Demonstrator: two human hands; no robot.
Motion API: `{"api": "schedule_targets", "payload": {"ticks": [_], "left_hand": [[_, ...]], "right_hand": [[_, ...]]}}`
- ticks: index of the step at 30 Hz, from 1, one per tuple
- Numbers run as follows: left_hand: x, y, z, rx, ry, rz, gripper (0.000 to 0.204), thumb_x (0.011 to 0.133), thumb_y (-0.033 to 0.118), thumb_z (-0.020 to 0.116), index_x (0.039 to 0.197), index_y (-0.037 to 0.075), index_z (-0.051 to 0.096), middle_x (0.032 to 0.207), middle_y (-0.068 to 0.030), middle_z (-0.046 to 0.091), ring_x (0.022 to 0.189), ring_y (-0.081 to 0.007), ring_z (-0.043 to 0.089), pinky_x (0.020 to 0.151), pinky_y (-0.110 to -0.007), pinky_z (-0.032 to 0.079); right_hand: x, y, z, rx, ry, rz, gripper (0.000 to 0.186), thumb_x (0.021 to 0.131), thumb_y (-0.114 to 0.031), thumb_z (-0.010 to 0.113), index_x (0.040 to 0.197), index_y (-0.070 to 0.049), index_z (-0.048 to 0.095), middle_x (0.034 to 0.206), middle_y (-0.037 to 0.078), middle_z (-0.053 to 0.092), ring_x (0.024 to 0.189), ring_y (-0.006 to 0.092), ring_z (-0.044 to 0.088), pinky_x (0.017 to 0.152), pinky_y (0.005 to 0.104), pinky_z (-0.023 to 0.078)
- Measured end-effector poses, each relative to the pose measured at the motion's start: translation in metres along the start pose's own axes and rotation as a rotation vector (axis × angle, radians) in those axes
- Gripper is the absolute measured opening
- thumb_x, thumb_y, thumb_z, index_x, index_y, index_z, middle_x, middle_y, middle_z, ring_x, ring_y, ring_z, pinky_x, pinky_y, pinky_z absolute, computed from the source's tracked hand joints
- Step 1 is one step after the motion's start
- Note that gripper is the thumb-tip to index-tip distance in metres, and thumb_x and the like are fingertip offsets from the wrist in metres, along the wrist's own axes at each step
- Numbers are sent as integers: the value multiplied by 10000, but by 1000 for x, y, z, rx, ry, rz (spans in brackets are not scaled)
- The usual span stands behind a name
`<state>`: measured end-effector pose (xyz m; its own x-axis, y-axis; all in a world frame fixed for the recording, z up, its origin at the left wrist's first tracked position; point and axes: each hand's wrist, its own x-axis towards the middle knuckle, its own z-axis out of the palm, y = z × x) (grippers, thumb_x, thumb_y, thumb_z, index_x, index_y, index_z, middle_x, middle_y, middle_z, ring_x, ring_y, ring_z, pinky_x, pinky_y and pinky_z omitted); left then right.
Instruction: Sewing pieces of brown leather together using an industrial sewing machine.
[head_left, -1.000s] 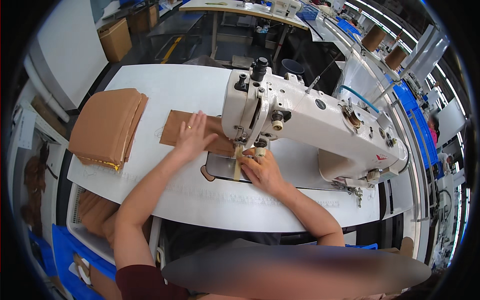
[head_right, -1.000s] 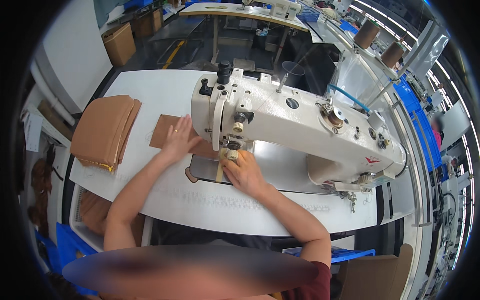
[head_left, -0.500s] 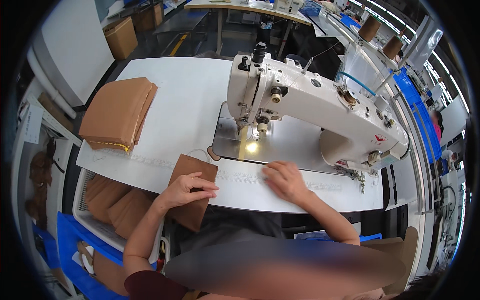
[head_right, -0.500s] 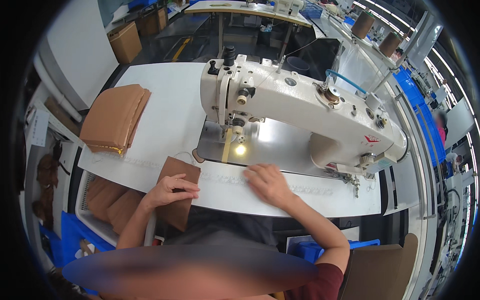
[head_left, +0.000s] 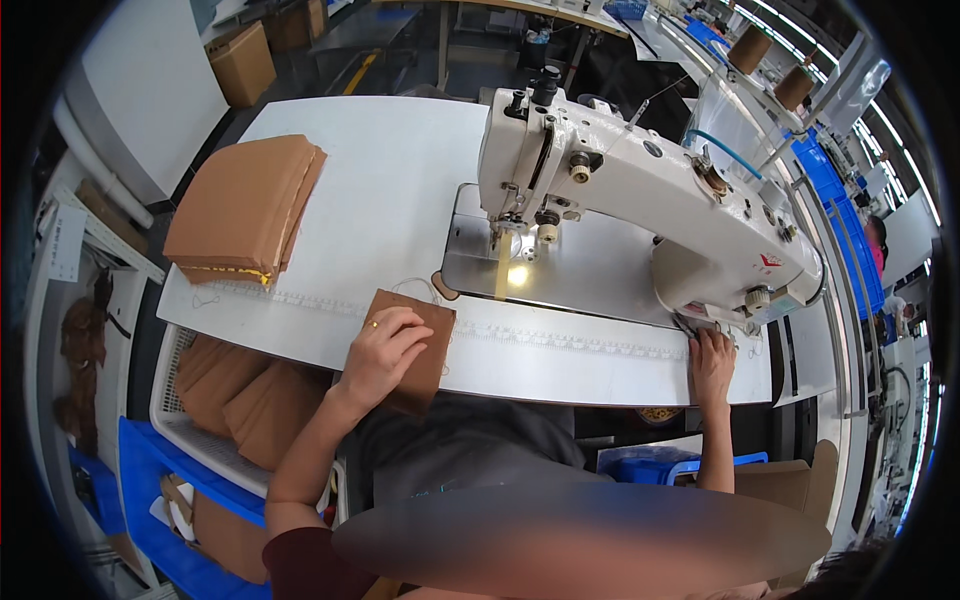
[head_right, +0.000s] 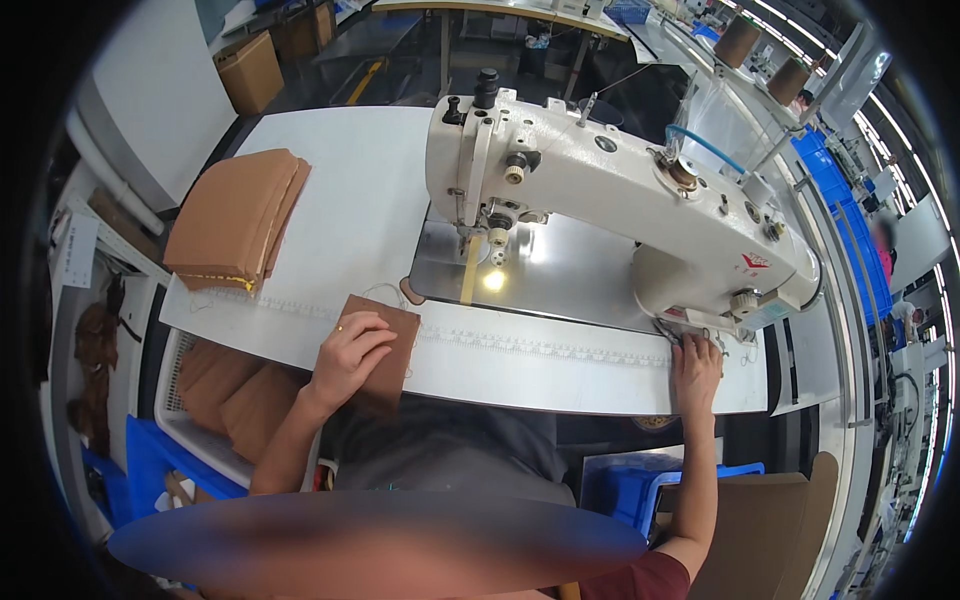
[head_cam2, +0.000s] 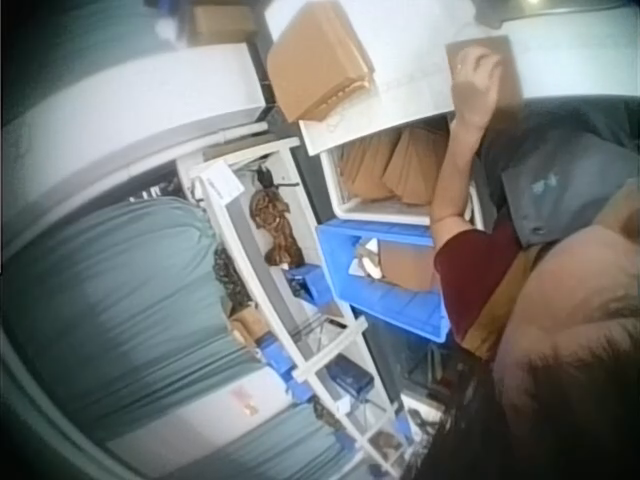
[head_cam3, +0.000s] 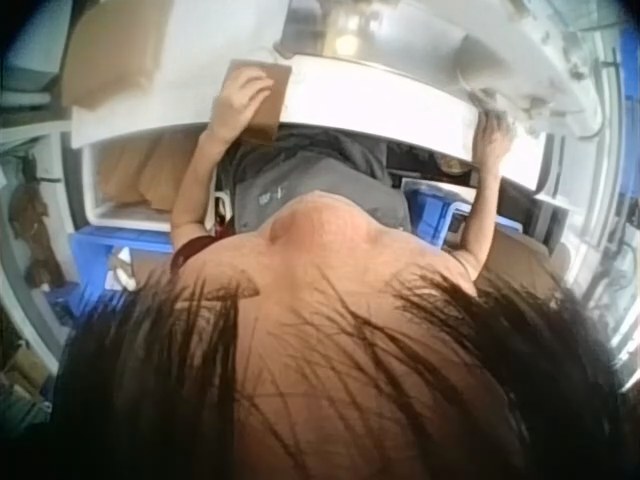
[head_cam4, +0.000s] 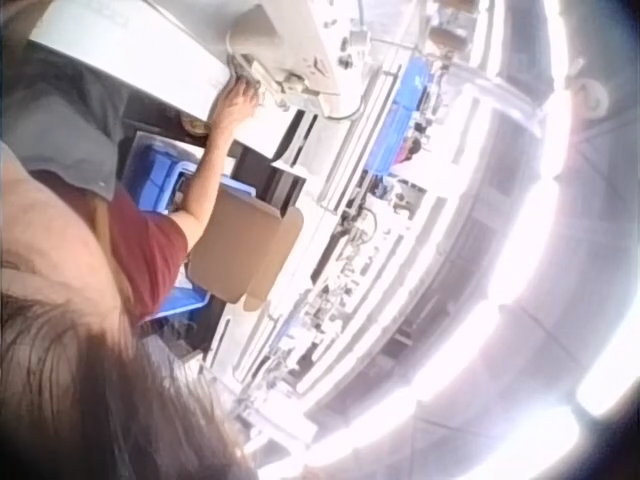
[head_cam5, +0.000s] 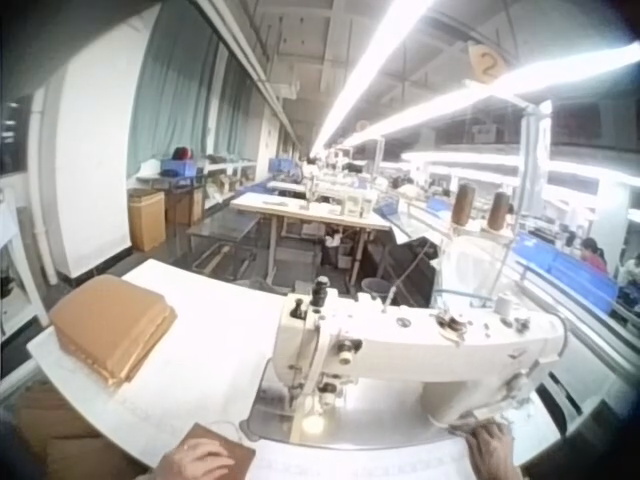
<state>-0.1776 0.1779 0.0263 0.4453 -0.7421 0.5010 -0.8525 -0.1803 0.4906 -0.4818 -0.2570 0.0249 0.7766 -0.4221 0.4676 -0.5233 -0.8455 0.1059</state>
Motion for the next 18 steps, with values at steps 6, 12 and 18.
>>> {"api": "schedule_targets", "payload": {"ticks": [6,12,18], "left_hand": [[-5,0,4,27,112,-71,283,750,69,745,1015,24,656,1070,-83,598,1013,-269,590,835,-357,502],[-11,18,22,-11,111,43,235,732,45,755,947,32,660,1048,-72,607,979,-256,610,806,-343,516],[-9,23,35,-56,164,99,185,733,25,756,894,28,665,982,-62,611,916,-243,622,756,-329,522]], "right_hand": [[8,-80,-5,718,-8,129,220,957,-70,499,1149,29,542,939,141,630,799,265,620,720,372,495],[77,-223,-28,1561,-761,396,256,974,-218,533,1112,-11,595,730,10,559,584,98,499,525,254,385],[148,-300,10,1236,-750,-132,295,963,-273,548,1042,-13,663,674,29,608,513,107,486,504,278,414]]}}
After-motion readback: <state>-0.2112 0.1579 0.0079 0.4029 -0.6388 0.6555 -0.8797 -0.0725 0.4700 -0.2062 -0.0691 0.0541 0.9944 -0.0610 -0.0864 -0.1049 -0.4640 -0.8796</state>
